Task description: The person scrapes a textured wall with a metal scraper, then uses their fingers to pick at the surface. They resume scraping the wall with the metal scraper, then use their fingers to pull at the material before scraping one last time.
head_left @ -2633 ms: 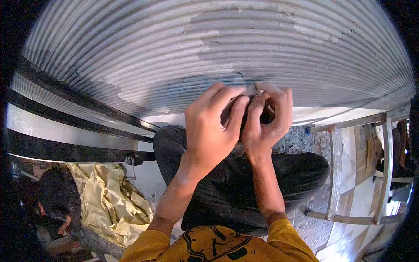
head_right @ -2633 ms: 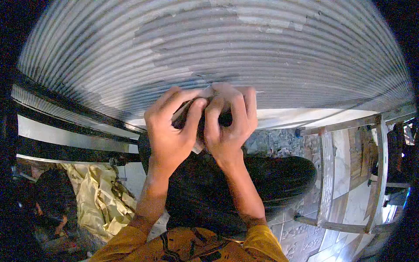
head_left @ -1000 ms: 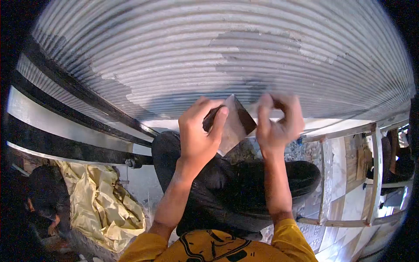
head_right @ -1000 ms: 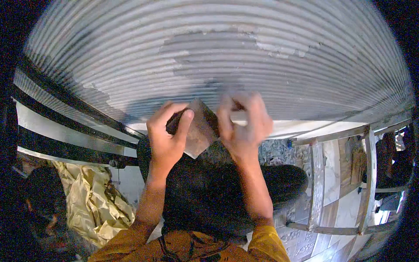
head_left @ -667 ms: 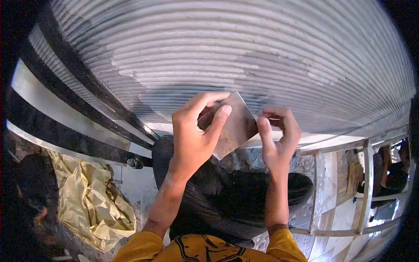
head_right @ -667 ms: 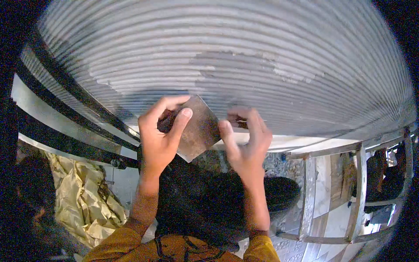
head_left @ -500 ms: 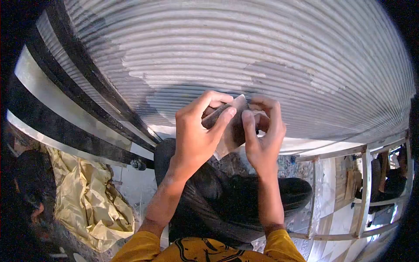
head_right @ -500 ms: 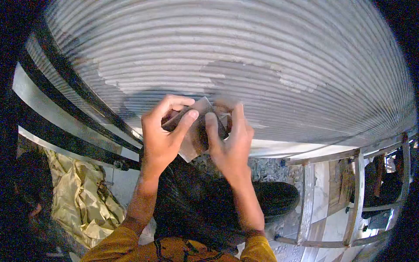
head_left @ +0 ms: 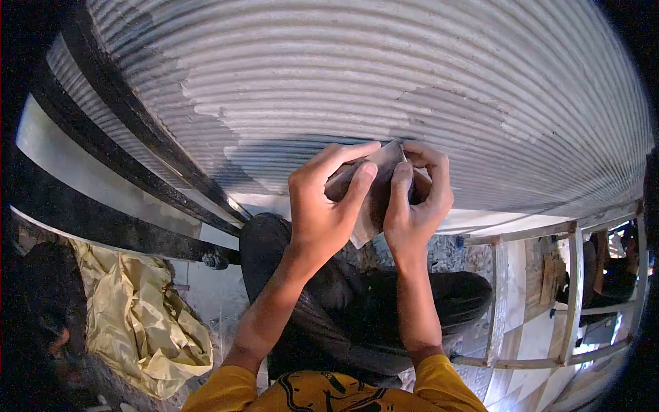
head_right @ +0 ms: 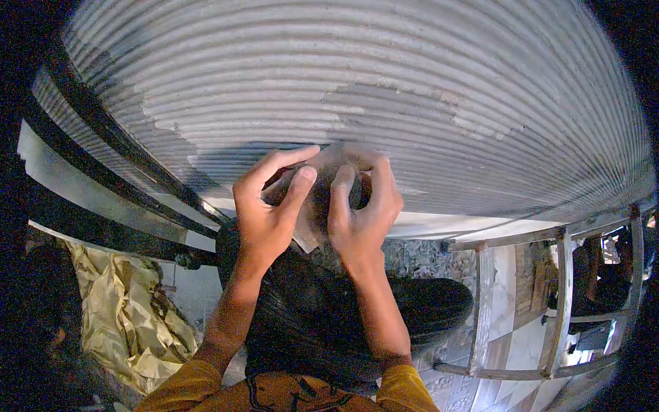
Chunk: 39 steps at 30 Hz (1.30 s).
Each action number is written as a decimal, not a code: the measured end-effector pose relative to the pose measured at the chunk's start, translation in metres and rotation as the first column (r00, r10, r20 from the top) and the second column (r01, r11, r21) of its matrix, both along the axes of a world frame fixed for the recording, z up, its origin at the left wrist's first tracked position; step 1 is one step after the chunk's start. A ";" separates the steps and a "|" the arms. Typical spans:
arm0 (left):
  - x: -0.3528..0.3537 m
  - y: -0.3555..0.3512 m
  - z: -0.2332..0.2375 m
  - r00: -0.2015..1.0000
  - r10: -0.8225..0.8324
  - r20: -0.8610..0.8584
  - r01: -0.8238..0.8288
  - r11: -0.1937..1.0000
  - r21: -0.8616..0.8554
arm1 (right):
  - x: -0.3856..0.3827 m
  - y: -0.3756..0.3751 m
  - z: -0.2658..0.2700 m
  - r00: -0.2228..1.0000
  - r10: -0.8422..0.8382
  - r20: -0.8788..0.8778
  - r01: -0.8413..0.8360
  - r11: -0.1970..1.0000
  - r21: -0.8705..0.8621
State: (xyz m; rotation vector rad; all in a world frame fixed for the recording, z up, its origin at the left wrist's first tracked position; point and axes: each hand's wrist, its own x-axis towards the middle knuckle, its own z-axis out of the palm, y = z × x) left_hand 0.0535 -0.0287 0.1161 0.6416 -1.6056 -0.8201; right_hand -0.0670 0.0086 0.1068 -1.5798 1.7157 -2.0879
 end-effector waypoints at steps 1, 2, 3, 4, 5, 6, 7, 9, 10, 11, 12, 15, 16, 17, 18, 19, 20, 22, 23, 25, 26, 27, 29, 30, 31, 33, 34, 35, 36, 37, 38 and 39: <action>0.000 0.000 0.000 1.000 -0.007 0.004 0.007 1.000 0.012 | -0.001 0.000 -0.001 1.000 0.000 0.002 0.000 1.000 0.002; 0.000 0.000 0.001 1.000 -0.007 0.006 0.007 1.000 0.015 | -0.002 0.002 -0.001 1.000 0.012 -0.022 -0.011 1.000 0.017; 0.000 0.001 0.003 1.000 -0.020 -0.003 0.020 0.998 0.055 | -0.002 0.003 -0.002 0.999 0.024 -0.045 -0.022 0.999 0.034; -0.001 0.002 0.003 0.999 -0.032 -0.014 0.033 0.995 0.092 | -0.003 0.002 -0.003 0.999 0.024 -0.044 -0.022 0.999 0.036; -0.002 0.001 0.003 0.999 -0.032 -0.013 0.033 0.995 0.092 | -0.003 0.000 -0.004 0.998 -0.008 -0.068 0.009 1.000 0.004; -0.003 0.000 0.002 1.000 -0.011 -0.007 0.011 0.999 0.038 | -0.004 -0.002 -0.004 0.995 -0.041 -0.090 0.039 0.999 -0.029; -0.004 -0.002 0.001 1.000 0.011 -0.003 -0.011 1.000 -0.016 | -0.005 -0.004 -0.004 0.995 -0.042 -0.090 0.039 0.999 -0.028; -0.006 -0.004 -0.002 1.000 0.014 -0.014 -0.014 0.999 -0.035 | -0.006 -0.006 -0.002 0.968 -0.074 -0.238 0.054 0.995 -0.089; -0.007 -0.005 -0.004 0.999 0.019 -0.026 -0.020 0.998 -0.053 | -0.006 -0.004 0.000 0.968 -0.074 -0.238 0.054 0.995 -0.087; -0.007 -0.005 -0.004 0.999 0.019 -0.026 -0.020 0.998 -0.052 | -0.005 -0.003 0.002 0.958 -0.081 -0.274 0.066 0.996 -0.063; -0.007 -0.005 -0.004 0.999 0.019 -0.029 -0.021 0.998 -0.064 | -0.004 -0.002 0.004 0.947 -0.088 -0.308 0.079 0.996 -0.040; -0.007 -0.003 -0.003 1.000 0.010 -0.025 -0.011 0.998 -0.054 | -0.005 -0.008 -0.001 0.960 -0.084 -0.267 0.060 0.994 -0.094; -0.006 -0.002 -0.003 1.000 0.000 -0.018 -0.001 0.999 -0.035 | -0.004 -0.007 -0.001 0.960 -0.084 -0.267 0.061 0.994 -0.093; -0.005 -0.001 -0.001 1.000 0.000 -0.018 0.000 0.999 -0.035 | -0.004 -0.005 -0.001 0.968 -0.081 -0.237 0.061 0.994 -0.090; -0.004 0.000 0.001 0.999 -0.030 -0.017 0.029 0.998 -0.063 | -0.003 -0.004 -0.001 0.975 -0.078 -0.208 0.061 0.994 -0.087; -0.003 0.000 0.003 0.998 -0.060 -0.016 0.058 0.994 -0.093 | -0.004 -0.003 0.000 0.975 -0.078 -0.208 0.060 0.994 -0.089; -0.002 0.001 0.002 0.998 -0.058 -0.016 0.056 0.994 -0.094 | -0.004 -0.001 0.000 0.970 -0.103 -0.220 0.070 0.986 -0.151; -0.001 0.003 0.000 0.994 -0.101 -0.045 0.095 0.989 -0.116 | -0.004 0.001 -0.004 0.966 -0.123 -0.229 0.074 0.975 -0.209; 0.001 0.002 -0.001 0.996 -0.090 -0.014 0.086 0.985 -0.149 | -0.003 0.001 -0.009 0.968 -0.122 -0.219 0.079 0.978 -0.191; 0.000 0.002 -0.008 0.997 -0.064 -0.040 0.059 0.993 -0.105 | -0.004 0.000 -0.013 0.963 -0.115 -0.244 0.081 0.986 -0.144; 0.000 0.002 -0.011 0.997 -0.038 -0.064 0.035 0.998 -0.058 | -0.002 0.001 -0.013 0.963 -0.115 -0.244 0.082 0.986 -0.142; 0.001 0.003 -0.011 0.997 -0.039 -0.064 0.035 0.998 -0.056 | 0.003 0.001 -0.011 0.991 -0.096 -0.098 0.083 0.989 -0.126; 0.005 0.002 -0.008 0.999 0.010 -0.034 -0.010 1.000 0.014 | 0.004 0.001 -0.006 0.992 -0.110 0.068 0.116 0.989 -0.094; 0.008 0.002 -0.007 0.999 0.011 -0.035 -0.011 1.000 0.015 | 0.000 0.000 -0.002 0.992 -0.109 0.067 0.115 0.989 -0.093; 0.011 0.002 -0.006 1.000 0.000 -0.010 0.001 0.999 0.054 | -0.004 -0.002 0.001 0.992 -0.124 0.009 0.124 0.989 -0.085; 0.011 0.001 -0.005 1.000 -0.016 0.012 0.015 0.996 0.091 | -0.008 -0.009 0.009 0.973 -0.199 -0.114 0.188 0.977 -0.100; 0.011 0.000 -0.005 1.000 -0.007 0.004 0.007 0.997 0.074 | -0.008 -0.008 0.012 0.972 -0.202 -0.116 0.191 0.977 -0.100; 0.010 -0.001 -0.005 1.000 0.002 -0.004 -0.002 0.998 0.056 | -0.008 -0.008 0.015 0.969 -0.208 -0.136 0.204 0.978 -0.037; 0.010 -0.001 -0.005 1.000 -0.001 -0.007 0.001 0.998 0.056 | -0.009 -0.007 0.017 0.965 -0.211 -0.155 0.218 0.976 0.026; 0.011 -0.002 -0.005 1.000 0.001 0.014 -0.002 0.999 0.039 | -0.010 -0.008 0.018 0.964 -0.213 -0.156 0.220 0.975 0.027; 0.012 -0.003 -0.005 0.999 0.004 0.036 -0.005 1.000 0.023 | -0.011 -0.009 0.018 0.959 -0.224 -0.174 0.229 0.973 0.006; 0.013 -0.004 -0.005 0.999 0.003 0.037 -0.003 1.000 0.024 | -0.012 -0.009 0.019 0.953 -0.236 -0.191 0.238 0.971 -0.014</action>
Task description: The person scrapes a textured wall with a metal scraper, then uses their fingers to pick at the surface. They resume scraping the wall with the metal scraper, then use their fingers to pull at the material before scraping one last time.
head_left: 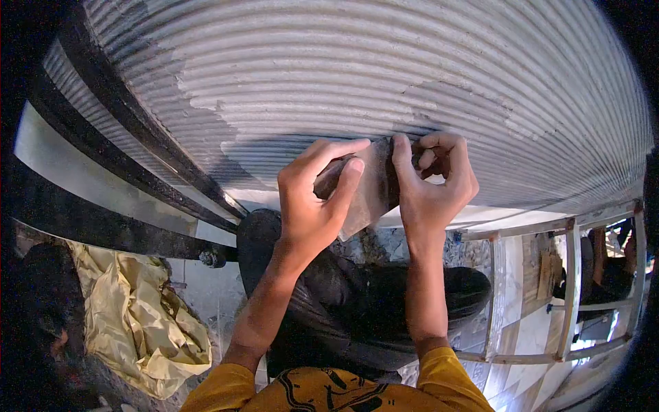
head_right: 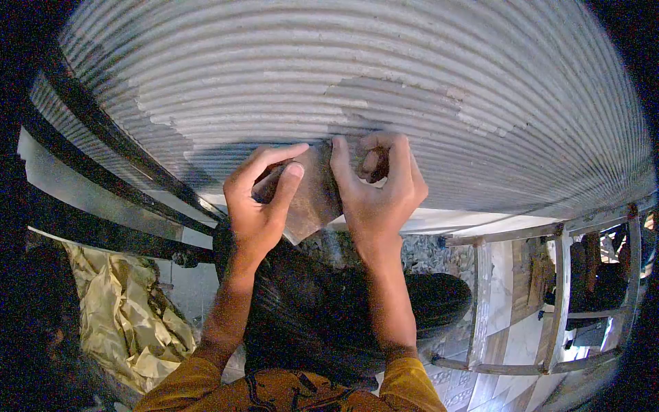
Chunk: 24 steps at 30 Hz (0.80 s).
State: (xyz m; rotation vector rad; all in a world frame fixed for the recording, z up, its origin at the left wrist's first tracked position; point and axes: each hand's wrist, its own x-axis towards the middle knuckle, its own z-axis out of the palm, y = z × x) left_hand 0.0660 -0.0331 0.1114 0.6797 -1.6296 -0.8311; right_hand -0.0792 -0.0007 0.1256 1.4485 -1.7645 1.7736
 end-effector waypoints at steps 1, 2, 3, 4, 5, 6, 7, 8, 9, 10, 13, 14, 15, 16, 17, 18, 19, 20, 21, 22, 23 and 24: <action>0.000 -0.002 0.000 1.000 0.013 0.003 -0.013 0.999 -0.053 | -0.002 -0.001 -0.001 1.000 -0.002 0.001 0.002 1.000 0.002; 0.001 -0.003 0.000 1.000 0.026 0.006 -0.025 0.994 -0.108 | -0.004 -0.002 -0.001 1.000 0.002 -0.012 -0.003 1.000 -0.020; 0.001 -0.003 0.000 1.000 0.024 0.007 -0.023 0.994 -0.108 | -0.005 -0.003 -0.002 1.000 0.006 -0.027 -0.007 0.999 -0.043; 0.001 -0.004 0.001 1.000 0.025 0.012 -0.024 0.993 -0.113 | -0.005 -0.004 -0.002 1.000 0.005 -0.026 -0.006 0.999 -0.044; 0.001 -0.004 0.001 0.999 0.028 0.016 -0.026 0.993 -0.118 | -0.005 -0.004 -0.001 0.999 -0.002 -0.037 0.000 0.999 -0.047; 0.001 -0.004 0.001 0.999 0.029 0.017 -0.026 0.993 -0.118 | -0.005 -0.004 -0.001 0.999 -0.009 -0.047 0.007 0.999 -0.050; 0.001 -0.002 0.003 1.000 0.013 0.023 -0.011 0.996 -0.091 | -0.005 -0.004 -0.002 0.999 -0.009 -0.047 0.007 0.999 -0.050; 0.000 -0.001 0.004 1.000 -0.002 0.029 0.004 0.998 -0.063 | -0.005 -0.004 -0.002 0.999 0.008 -0.045 -0.011 0.998 -0.065; -0.001 -0.001 0.006 1.000 -0.002 0.028 0.004 0.998 -0.064 | -0.005 -0.003 -0.002 0.999 0.025 -0.045 -0.029 0.996 -0.080; -0.002 -0.002 0.008 0.999 -0.001 0.040 0.005 0.996 -0.093 | -0.005 -0.002 -0.003 0.999 0.025 -0.047 -0.029 0.996 -0.082; -0.007 -0.003 0.010 0.999 -0.008 0.046 0.014 0.991 -0.132 | -0.005 0.004 -0.005 0.992 0.035 -0.123 -0.046 0.995 -0.087; -0.009 -0.003 0.010 0.999 -0.017 0.043 0.022 0.990 -0.139 | -0.005 0.005 -0.006 0.987 0.038 -0.153 -0.054 0.993 -0.103; -0.010 -0.003 0.011 0.999 -0.022 0.042 0.027 0.990 -0.137 | -0.005 0.007 -0.007 0.982 0.039 -0.183 -0.061 0.991 -0.118; -0.012 -0.004 0.011 0.999 -0.025 0.047 0.032 0.989 -0.148 | -0.005 0.010 -0.006 0.982 0.035 -0.185 -0.057 0.992 -0.116; -0.013 -0.004 0.012 0.998 -0.028 0.052 0.035 0.987 -0.159 | -0.003 0.012 -0.005 0.985 0.053 -0.162 -0.067 0.995 -0.079; -0.014 -0.003 0.013 0.998 -0.030 0.049 0.038 0.987 -0.158 | -0.001 0.013 -0.005 0.988 0.072 -0.137 -0.079 0.996 -0.043; -0.014 -0.003 0.014 0.998 -0.022 0.052 0.031 0.986 -0.161 | 0.000 0.013 -0.006 0.988 0.070 -0.138 -0.077 0.996 -0.044; -0.013 -0.002 0.015 0.998 -0.014 0.056 0.023 0.986 -0.165 | 0.001 0.012 -0.008 0.991 0.070 -0.113 -0.076 0.996 -0.052; -0.013 -0.001 0.016 0.998 -0.014 0.057 0.023 0.986 -0.166 | 0.003 0.012 -0.010 0.993 0.072 -0.088 -0.078 0.995 -0.060; -0.013 0.000 0.017 0.998 -0.003 0.063 0.012 0.988 -0.155 | 0.005 0.012 -0.011 0.993 0.074 -0.088 -0.080 0.995 -0.062; -0.012 0.000 0.019 0.997 0.009 0.071 0.002 0.989 -0.146 | 0.008 0.013 -0.012 0.997 0.069 -0.039 -0.071 0.996 -0.056; -0.011 0.001 0.021 0.997 0.011 0.073 0.000 0.989 -0.150 | 0.010 0.012 -0.013 0.998 0.063 0.010 -0.063 0.997 -0.050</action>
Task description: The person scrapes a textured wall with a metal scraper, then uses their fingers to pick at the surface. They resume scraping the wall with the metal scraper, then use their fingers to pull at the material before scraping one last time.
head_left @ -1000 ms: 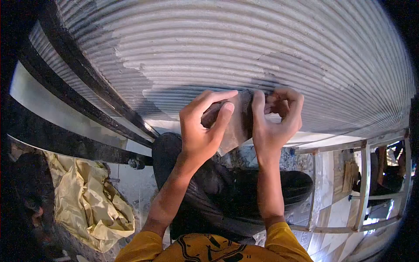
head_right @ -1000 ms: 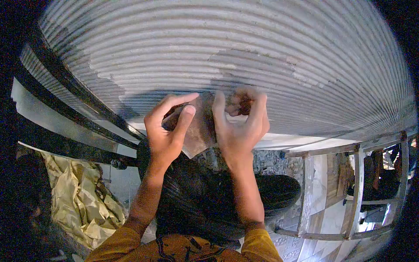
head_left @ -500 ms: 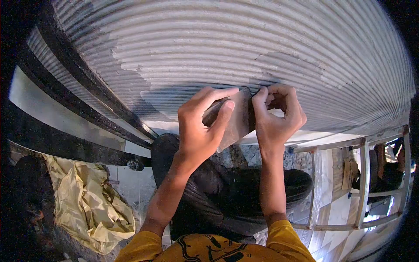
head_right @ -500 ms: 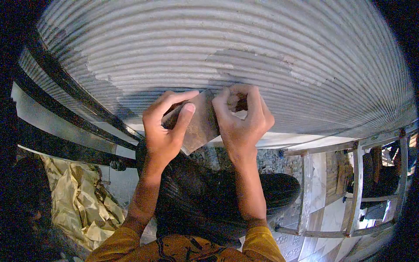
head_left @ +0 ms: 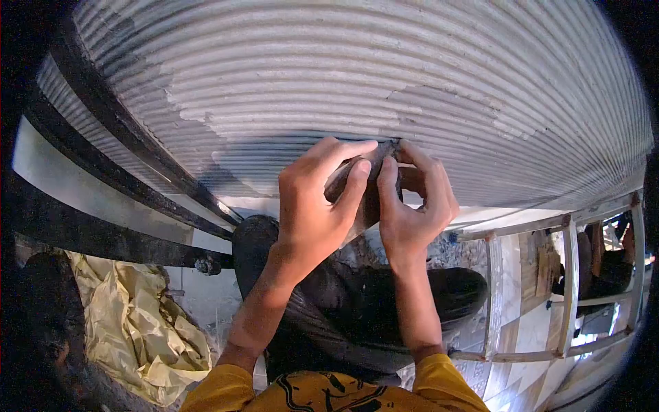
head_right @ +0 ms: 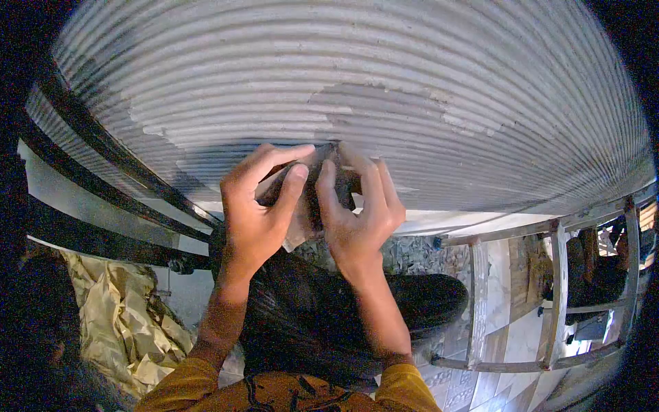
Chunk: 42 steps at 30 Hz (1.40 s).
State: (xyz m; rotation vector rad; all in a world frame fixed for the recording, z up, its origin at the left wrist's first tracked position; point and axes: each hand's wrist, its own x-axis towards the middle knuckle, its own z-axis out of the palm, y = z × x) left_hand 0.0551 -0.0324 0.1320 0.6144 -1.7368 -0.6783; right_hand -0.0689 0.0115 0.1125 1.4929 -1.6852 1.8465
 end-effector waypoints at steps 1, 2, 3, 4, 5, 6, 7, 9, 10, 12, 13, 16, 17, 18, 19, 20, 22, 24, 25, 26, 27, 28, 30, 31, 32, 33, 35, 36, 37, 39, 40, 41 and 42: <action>0.001 0.000 0.002 1.000 0.000 0.018 0.000 1.000 0.006 | 0.002 -0.001 -0.001 1.000 0.001 0.002 -0.001 1.000 -0.003; 0.002 0.000 0.003 0.999 -0.002 0.036 0.001 1.000 0.012 | 0.004 -0.002 -0.002 1.000 -0.007 0.013 0.007 1.000 -0.009; 0.002 -0.002 0.002 0.999 -0.003 0.037 0.002 1.000 0.009 | 0.006 -0.003 -0.003 1.000 -0.015 0.024 0.015 1.000 -0.016; 0.002 -0.004 0.001 1.000 -0.004 0.031 0.005 1.000 -0.028 | 0.007 -0.004 -0.004 1.000 -0.016 0.024 0.016 1.000 -0.017; 0.001 -0.005 0.001 1.000 -0.005 0.024 0.006 0.998 -0.065 | 0.007 -0.005 -0.005 1.000 -0.015 0.027 0.016 0.999 -0.034; 0.001 -0.005 0.002 1.000 -0.005 0.023 0.006 0.998 -0.067 | 0.008 -0.005 -0.005 0.999 -0.014 0.031 0.015 0.999 -0.052; 0.000 -0.005 0.004 1.000 -0.016 0.017 0.016 0.999 -0.044 | 0.010 -0.006 -0.005 1.000 -0.013 0.029 0.014 0.998 -0.054; 0.000 -0.004 0.006 1.000 -0.025 0.010 0.025 0.999 -0.024 | 0.012 -0.007 -0.003 0.999 -0.038 0.025 0.039 0.997 -0.062; 0.001 -0.004 0.007 0.999 -0.037 0.022 0.037 0.999 0.010 | 0.012 -0.008 -0.003 0.999 -0.037 0.024 0.038 0.997 -0.067; 0.002 -0.003 0.010 0.998 -0.048 0.037 0.046 0.998 0.031 | 0.014 -0.010 -0.003 0.997 -0.035 0.069 0.039 0.997 -0.068; 0.002 -0.003 0.010 0.998 -0.042 0.047 0.041 0.999 0.021 | 0.014 -0.011 -0.001 0.997 -0.033 0.071 0.039 0.996 -0.078; 0.001 -0.004 0.011 0.998 -0.043 0.044 0.044 0.999 -0.010 | 0.013 -0.012 0.004 0.996 -0.053 0.070 0.058 0.995 -0.077; 0.000 -0.004 0.011 0.998 -0.049 0.032 0.050 0.999 -0.022 | 0.012 -0.011 0.005 0.997 -0.025 0.072 0.029 0.998 -0.064; 0.000 -0.003 0.010 0.998 -0.050 0.031 0.051 0.998 -0.029 | 0.011 -0.011 0.005 0.997 0.003 0.076 0.001 0.999 -0.050; -0.001 -0.002 0.010 0.999 -0.047 0.026 0.048 0.998 -0.037 | 0.011 -0.010 0.005 0.997 0.002 0.075 0.003 0.998 -0.059; -0.001 -0.001 0.009 0.999 -0.045 0.022 0.045 0.998 -0.045 | 0.010 -0.010 0.005 0.998 -0.001 0.063 0.005 0.998 -0.058; 0.001 0.004 0.007 0.997 -0.078 0.009 0.078 0.997 -0.009 | 0.010 -0.006 0.004 0.999 -0.005 0.049 0.008 0.998 -0.067; 0.005 0.011 0.010 0.995 -0.092 0.027 0.091 0.996 0.015 | 0.010 0.000 0.001 0.999 0.007 0.044 -0.003 0.996 -0.087; 0.006 0.011 0.010 0.996 -0.091 0.024 0.091 0.996 0.009 | 0.011 0.001 -0.001 0.999 0.008 0.040 -0.004 0.996 -0.093; 0.007 0.010 0.009 0.996 -0.079 0.028 0.079 0.997 0.001 | 0.013 0.002 -0.003 0.997 0.019 0.077 -0.014 0.997 -0.075; 0.008 0.009 0.008 0.997 -0.067 0.033 0.067 0.998 -0.004 | 0.014 0.001 -0.006 0.993 0.030 0.116 -0.024 0.998 -0.055; 0.008 0.007 0.007 0.998 -0.053 0.029 0.053 0.999 -0.003 | 0.013 -0.001 -0.006 0.989 0.020 0.149 -0.017 1.000 -0.021; 0.010 0.004 0.009 0.998 -0.022 0.052 0.023 0.999 -0.023 | 0.016 -0.001 0.009 0.966 -0.003 0.257 0.000 1.000 0.011; 0.012 0.003 0.009 0.997 0.007 0.078 -0.004 0.999 -0.042 | 0.018 -0.003 0.016 0.931 -0.031 0.364 0.015 0.999 0.047; 0.013 0.003 0.009 0.997 0.006 0.077 -0.003 0.999 -0.043 | 0.011 -0.006 0.017 0.967 -0.085 0.239 0.081 0.996 0.024; 0.015 0.002 0.009 0.997 0.009 0.081 -0.006 1.000 -0.030 | 0.007 -0.008 0.018 0.968 -0.086 0.237 0.083 0.996 0.023; 0.018 0.001 0.009 0.997 0.007 0.079 -0.006 1.000 -0.014 | 0.001 -0.009 0.019 0.993 -0.105 0.054 0.103 0.994 0.040; 0.021 -0.001 0.007 0.997 0.011 0.076 -0.010 1.000 -0.014 | -0.002 -0.010 0.018 0.993 -0.114 -0.027 0.115 0.993 0.041; 0.023 -0.001 0.005 0.997 0.015 0.074 -0.014 1.000 -0.011 | -0.004 -0.011 0.017 0.993 -0.116 -0.030 0.118 0.992 0.045; 0.025 0.000 0.004 0.998 0.010 0.062 -0.011 1.000 0.020 | -0.007 -0.013 0.017 0.995 -0.091 -0.048 0.090 0.996 -0.013; 0.026 0.001 0.004 0.999 0.009 0.052 -0.011 0.999 0.046 | -0.008 -0.014 0.017 0.995 -0.091 -0.051 0.090 0.996 -0.012; 0.026 0.001 0.004 0.999 0.011 0.048 -0.013 0.999 0.045 | -0.009 -0.015 0.018 0.993 -0.092 -0.075 0.090 0.996 -0.028; 0.027 0.001 0.005 0.998 0.006 0.056 -0.008 1.000 0.028 | -0.010 -0.015 0.018 0.991 -0.093 -0.098 0.089 0.995 -0.046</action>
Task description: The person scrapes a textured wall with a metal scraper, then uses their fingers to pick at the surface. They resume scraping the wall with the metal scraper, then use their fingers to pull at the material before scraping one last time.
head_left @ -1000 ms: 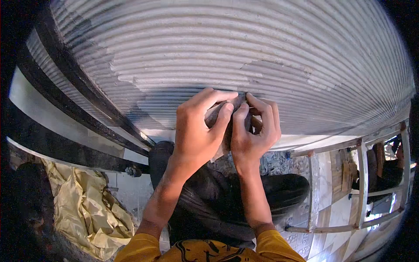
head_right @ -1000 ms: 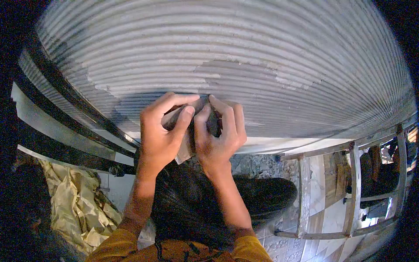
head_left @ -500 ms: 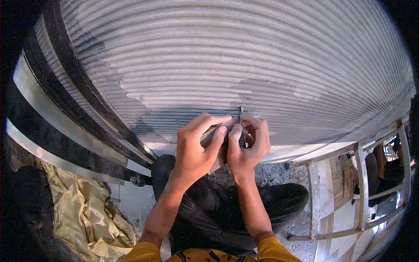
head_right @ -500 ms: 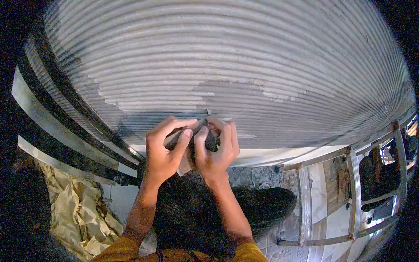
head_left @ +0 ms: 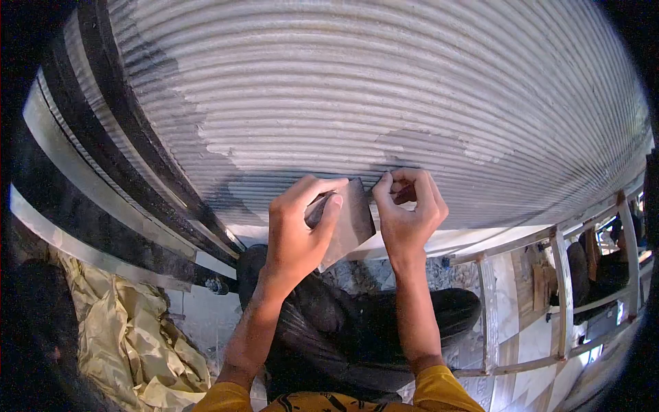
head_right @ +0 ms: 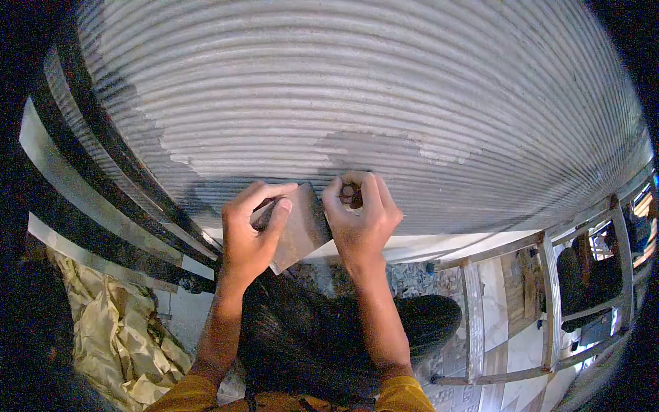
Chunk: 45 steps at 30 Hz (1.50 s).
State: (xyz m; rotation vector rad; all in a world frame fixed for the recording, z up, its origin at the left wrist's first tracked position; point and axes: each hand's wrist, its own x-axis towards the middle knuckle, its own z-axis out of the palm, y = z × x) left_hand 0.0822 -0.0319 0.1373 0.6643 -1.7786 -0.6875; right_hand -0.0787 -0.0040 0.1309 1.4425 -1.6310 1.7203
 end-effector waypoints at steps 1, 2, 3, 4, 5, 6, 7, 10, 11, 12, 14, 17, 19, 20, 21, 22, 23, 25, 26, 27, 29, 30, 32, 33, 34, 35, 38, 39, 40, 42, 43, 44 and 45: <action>0.000 0.000 0.001 1.000 -0.005 0.008 0.005 1.000 -0.017 | -0.001 0.000 0.001 1.000 0.003 -0.003 -0.003 1.000 -0.002; 0.000 0.000 0.001 1.000 -0.003 0.005 0.003 1.000 -0.020 | -0.003 0.000 0.002 0.999 -0.002 -0.051 0.002 1.000 0.004; -0.002 0.000 0.000 1.000 -0.013 -0.006 0.013 1.000 -0.028 | -0.004 0.000 0.004 0.995 -0.008 -0.098 0.009 1.000 0.008; -0.002 0.000 0.000 1.000 -0.025 -0.017 0.025 0.999 -0.036 | -0.005 0.001 0.006 0.995 -0.009 -0.101 0.009 1.000 0.003; -0.003 0.001 0.002 0.999 -0.026 -0.022 0.025 0.999 -0.043 | -0.007 0.003 0.008 0.995 0.003 -0.102 -0.003 1.000 0.008; -0.003 0.002 0.003 1.000 -0.024 -0.012 0.023 0.999 -0.037 | -0.008 0.005 0.009 0.994 0.016 -0.104 -0.014 1.000 0.014; -0.004 0.005 0.004 1.000 -0.021 -0.003 0.021 0.999 -0.028 | -0.009 0.006 0.011 0.994 0.015 -0.110 -0.014 1.000 0.011; -0.009 0.006 0.001 0.999 -0.034 -0.034 0.033 0.999 -0.029 | -0.009 0.008 0.013 0.996 0.002 -0.092 0.002 0.999 0.043; -0.010 0.007 0.001 0.999 -0.036 -0.036 0.035 0.999 -0.032 | -0.009 0.008 0.011 0.996 -0.006 -0.086 0.010 0.999 0.042; -0.011 0.008 0.002 0.999 -0.037 -0.038 0.036 0.999 -0.034 | -0.008 0.008 0.010 0.997 -0.014 -0.078 0.017 0.999 0.042; -0.011 0.009 0.003 0.999 -0.039 -0.036 0.038 0.999 -0.038 | -0.006 0.009 0.012 0.994 -0.034 -0.108 0.042 0.997 0.065; -0.008 0.011 0.006 1.000 -0.018 0.003 0.018 1.000 -0.010 | -0.004 0.010 0.015 0.981 -0.065 -0.184 0.086 0.990 0.110; -0.007 0.010 0.004 1.000 0.004 -0.007 -0.004 0.999 -0.032 | -0.005 0.009 0.016 0.970 -0.076 -0.233 0.108 0.986 0.130; -0.006 0.010 0.002 1.000 0.002 -0.009 -0.003 0.999 -0.033 | -0.006 0.008 0.016 0.971 -0.049 -0.235 0.078 0.990 0.116; -0.006 0.009 -0.001 1.000 0.004 -0.014 -0.004 0.999 -0.041 | -0.007 0.008 0.016 0.971 -0.021 -0.238 0.046 0.994 0.101; -0.004 0.009 -0.001 1.000 0.006 -0.018 -0.006 0.999 -0.048 | -0.011 0.009 0.016 0.970 -0.022 -0.240 0.047 0.994 0.099; -0.001 0.011 -0.001 1.000 0.005 -0.018 -0.005 0.999 -0.049 | -0.017 0.012 0.014 0.973 -0.019 -0.230 0.031 0.998 0.051; 0.006 0.013 0.002 1.000 -0.014 -0.016 0.014 1.000 -0.002 | -0.022 0.016 0.011 0.974 -0.014 -0.225 0.014 1.000 0.000; 0.008 0.013 0.001 1.000 -0.008 -0.026 0.008 1.000 0.001 | -0.021 0.021 0.008 0.979 -0.019 -0.203 0.019 1.000 0.000; 0.008 0.012 -0.001 0.997 -0.026 -0.070 0.028 0.999 0.027 | -0.020 0.026 0.004 0.983 -0.027 -0.180 0.028 1.000 0.003; 0.008 0.012 -0.001 0.992 -0.055 -0.117 0.061 0.997 0.054 | -0.016 0.033 -0.001 0.983 -0.028 -0.182 0.031 0.999 0.015; 0.006 0.012 0.001 0.991 -0.065 -0.115 0.070 0.997 0.036 | -0.015 0.038 -0.002 0.989 -0.031 -0.147 0.032 0.999 0.005; 0.002 0.010 0.003 0.989 -0.076 -0.123 0.078 0.997 0.014 | -0.015 0.042 -0.003 0.994 -0.022 -0.107 0.018 0.999 -0.036; 0.000 0.010 0.002 0.989 -0.087 -0.116 0.085 0.996 -0.017 | -0.015 0.047 -0.002 0.993 -0.025 -0.112 0.021 0.999 -0.033; -0.002 0.009 0.002 0.989 -0.099 -0.107 0.094 0.994 -0.050 | -0.014 0.054 -0.002 0.993 -0.041 -0.111 0.037 0.999 -0.038; -0.004 0.008 0.002 0.988 -0.105 -0.111 0.099 0.994 -0.052 | -0.015 0.058 -0.001 0.992 -0.059 -0.109 0.054 0.997 -0.047; -0.011 0.008 -0.003 0.985 -0.128 -0.114 0.124 0.991 -0.042 | -0.028 0.070 -0.010 0.994 -0.041 -0.101 0.029 0.993 -0.115; -0.012 0.008 -0.006 0.984 -0.132 -0.120 0.129 0.991 -0.029 | -0.032 0.072 -0.013 0.997 -0.007 -0.075 -0.007 0.985 -0.175; -0.015 0.007 -0.008 0.983 -0.133 -0.126 0.132 0.991 -0.018 | -0.035 0.075 -0.014 0.994 -0.009 -0.105 -0.013 0.978 -0.207; -0.017 0.007 -0.007 0.986 -0.140 -0.090 0.141 0.990 0.003 | -0.039 0.074 -0.012 0.984 0.100 -0.147 -0.130 0.969 -0.212; -0.018 0.009 -0.008 0.989 -0.137 -0.057 0.138 0.990 0.024 | -0.040 0.076 -0.013 0.957 0.217 -0.191 -0.256 0.943 -0.211; -0.021 0.009 -0.011 0.989 -0.140 -0.048 0.142 0.989 0.033 | -0.042 0.081 -0.013 0.963 0.212 -0.168 -0.225 0.972 -0.064; -0.024 0.009 -0.013 0.991 -0.127 -0.044 0.127 0.992 0.005 | -0.041 0.078 -0.011 0.964 0.211 -0.159 -0.223 0.973 -0.063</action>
